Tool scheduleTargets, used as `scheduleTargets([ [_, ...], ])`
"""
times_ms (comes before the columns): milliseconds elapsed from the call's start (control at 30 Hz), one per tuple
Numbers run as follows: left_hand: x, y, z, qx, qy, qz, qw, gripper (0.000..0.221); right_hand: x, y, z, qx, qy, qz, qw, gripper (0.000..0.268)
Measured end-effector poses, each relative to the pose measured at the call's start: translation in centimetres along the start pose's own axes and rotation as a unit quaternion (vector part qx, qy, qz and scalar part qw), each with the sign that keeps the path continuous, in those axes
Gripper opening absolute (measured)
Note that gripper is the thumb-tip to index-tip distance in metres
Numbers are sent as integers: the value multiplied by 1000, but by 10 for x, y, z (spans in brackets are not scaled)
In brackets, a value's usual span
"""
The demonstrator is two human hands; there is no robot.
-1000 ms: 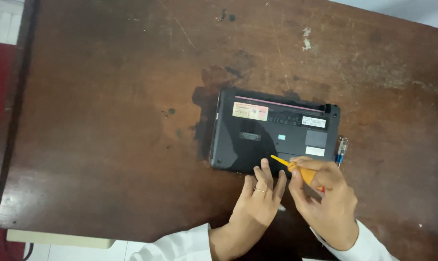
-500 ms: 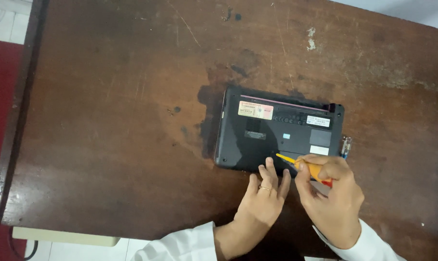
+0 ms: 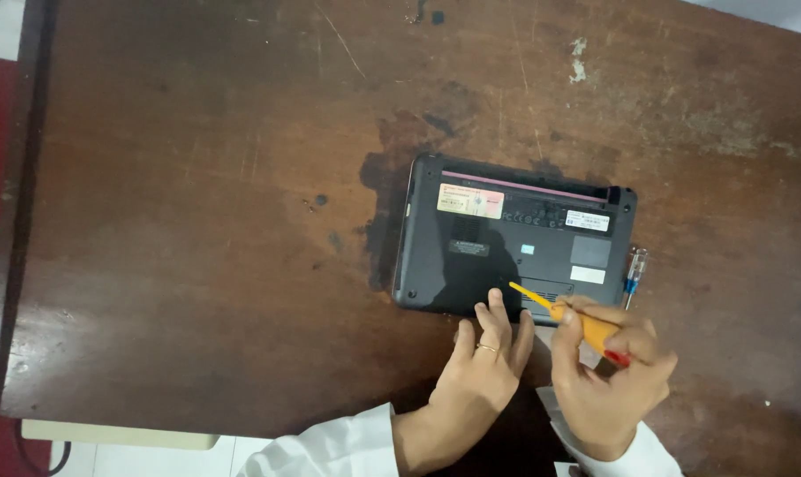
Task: Assembling a laptop by installing the keyboard and screwing the bottom cover into place.
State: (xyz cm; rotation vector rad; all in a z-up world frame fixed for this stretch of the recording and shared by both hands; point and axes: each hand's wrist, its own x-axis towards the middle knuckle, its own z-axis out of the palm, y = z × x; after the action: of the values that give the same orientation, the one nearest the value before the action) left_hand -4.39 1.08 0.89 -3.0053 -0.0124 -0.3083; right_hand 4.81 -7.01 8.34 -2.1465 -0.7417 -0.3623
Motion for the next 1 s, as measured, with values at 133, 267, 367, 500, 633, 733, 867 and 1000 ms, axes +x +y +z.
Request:
scheduleTargets([
  [133,3,-5,-7,-7,2,9,1000,42,-1,-4,1,32,0,1,999,41],
  [267,6,-5,-7,-27,24,-1,999,38,-8,6,-5,58,-25,39,997,40],
  [367,7,-12,-10,-42,42,16,998,41,0,13,-16,142,-7,47,989,47],
  [500,14,-27,-18,-78,48,17,996,39,12,24,-34,75,45,-17,996,49],
  [633,33,-50,-32,-211,95,-23,973,26,0,31,-40,22,104,122,987,51],
  [733,34,-58,-24,-223,82,-59,970,33,-10,44,-46,21,107,154,982,51],
  [867,37,-61,-11,-211,91,-68,971,31,-21,61,-53,12,120,171,978,50],
  [1000,41,-59,-8,-226,92,-66,968,31,-18,61,-57,4,125,173,977,50],
])
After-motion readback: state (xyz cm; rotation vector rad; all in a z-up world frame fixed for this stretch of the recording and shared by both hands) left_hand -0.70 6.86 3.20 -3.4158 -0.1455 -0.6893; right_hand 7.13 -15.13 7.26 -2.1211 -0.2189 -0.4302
